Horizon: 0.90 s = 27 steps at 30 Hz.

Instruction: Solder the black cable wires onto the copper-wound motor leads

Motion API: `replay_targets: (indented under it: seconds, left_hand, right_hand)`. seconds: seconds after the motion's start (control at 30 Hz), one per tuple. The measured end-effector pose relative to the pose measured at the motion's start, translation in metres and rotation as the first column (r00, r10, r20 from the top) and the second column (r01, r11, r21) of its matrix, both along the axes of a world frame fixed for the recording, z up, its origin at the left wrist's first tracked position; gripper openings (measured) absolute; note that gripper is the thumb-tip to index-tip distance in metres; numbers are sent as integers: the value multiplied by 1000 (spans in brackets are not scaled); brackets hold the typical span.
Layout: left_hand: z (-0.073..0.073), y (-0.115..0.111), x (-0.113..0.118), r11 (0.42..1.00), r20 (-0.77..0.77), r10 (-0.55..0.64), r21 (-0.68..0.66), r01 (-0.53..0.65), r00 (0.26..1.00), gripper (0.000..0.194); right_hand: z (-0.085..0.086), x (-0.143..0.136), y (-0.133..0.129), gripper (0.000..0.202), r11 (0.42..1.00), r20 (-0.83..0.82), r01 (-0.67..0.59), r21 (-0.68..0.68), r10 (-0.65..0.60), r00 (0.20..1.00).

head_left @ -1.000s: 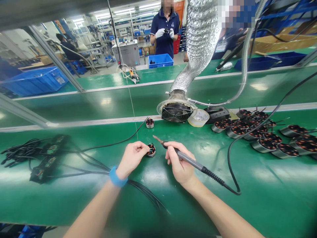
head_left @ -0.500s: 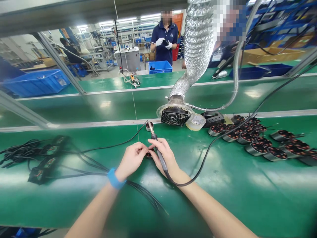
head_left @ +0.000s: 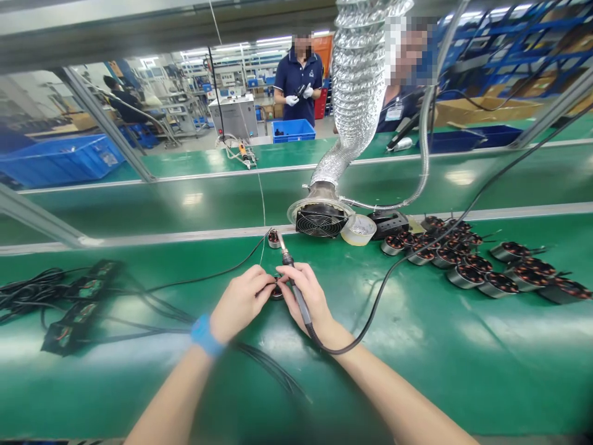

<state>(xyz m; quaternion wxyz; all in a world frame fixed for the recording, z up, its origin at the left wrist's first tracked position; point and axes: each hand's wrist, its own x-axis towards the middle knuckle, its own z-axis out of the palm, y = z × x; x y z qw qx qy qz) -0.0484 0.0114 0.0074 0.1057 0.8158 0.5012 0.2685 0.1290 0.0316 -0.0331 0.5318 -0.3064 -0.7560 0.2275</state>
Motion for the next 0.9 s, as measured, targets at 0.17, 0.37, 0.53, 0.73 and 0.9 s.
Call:
replay_targets:
  seconds: [0.17,0.37,0.53,0.73,0.9]
  left_hand:
    - [-7,3,-2,994,-172,-10,109,29,985,28]
    - [-10,5,0,991,-226,7,133,23,974,27]
    - [-9,6,2,998,-148,33,52,-26,988,25]
    - [-7,6,8,990,132,70,-131,-52,989,24]
    - [-11,8,12,983,309,96,-179,-41,946,22]
  right_hand:
    - [5,0,-1,40,1000,-2,11,11,-11,1000]
    - [3,-2,1,37,1000,-9,23,14,-23,1000]
    - [0,-3,4,36,998,24,28,47,-29,999]
    - [-5,-1,6,36,998,54,31,62,-35,998]
    - [-11,-2,7,34,999,94,6,47,-10,996]
